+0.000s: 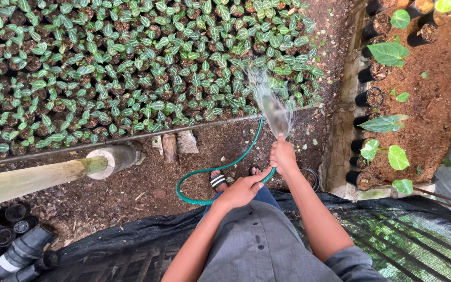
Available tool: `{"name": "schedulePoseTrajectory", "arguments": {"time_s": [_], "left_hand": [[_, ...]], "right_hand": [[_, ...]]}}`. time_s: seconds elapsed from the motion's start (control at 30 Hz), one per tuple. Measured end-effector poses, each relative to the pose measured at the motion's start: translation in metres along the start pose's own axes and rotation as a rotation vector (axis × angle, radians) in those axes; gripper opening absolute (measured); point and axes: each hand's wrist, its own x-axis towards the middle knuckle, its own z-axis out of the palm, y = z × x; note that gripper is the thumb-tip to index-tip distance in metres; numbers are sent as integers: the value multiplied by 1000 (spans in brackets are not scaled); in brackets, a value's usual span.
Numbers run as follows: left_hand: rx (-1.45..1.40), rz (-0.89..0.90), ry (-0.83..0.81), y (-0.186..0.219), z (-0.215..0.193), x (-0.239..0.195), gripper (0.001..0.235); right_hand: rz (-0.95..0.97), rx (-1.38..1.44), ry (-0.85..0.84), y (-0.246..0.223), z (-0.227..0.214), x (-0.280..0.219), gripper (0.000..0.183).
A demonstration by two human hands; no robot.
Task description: The person waters rows of potted seedlings using a hose with a spray nozzle. They move along the rows, sweeping the spray across the plants to cover them evenly.
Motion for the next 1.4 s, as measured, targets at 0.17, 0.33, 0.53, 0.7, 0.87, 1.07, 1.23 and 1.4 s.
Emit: {"name": "schedulePoseTrajectory", "arguments": {"time_s": [0.17,0.33,0.53,0.7,0.87,1.07,1.23,1.4], "left_hand": [[7,-37,-17,2,0,0,60],[-12,-40,-11,8,-2,-2,59],[15,-83,-23,15,-8,-1,61],[40,-42,-20,15,-10,0,63],[28,-35,1,13,-10,1,62],[33,-34,17,12,-10,2,61],[30,-23,16,10,-9,3,61],[25,-25,16,7,-8,3,62]], "right_hand": [[-7,-2,-6,0,-1,0,48],[-14,-9,-15,-2,0,-1,48],[-46,-6,-9,-10,6,-2,47],[-51,-21,-24,-16,9,-5,48],[-53,-23,-27,-18,11,-6,48],[-55,-37,-26,-22,13,-4,48],[-52,-35,-21,-21,13,-4,49],[-64,-35,-19,-20,13,-4,49]]}}
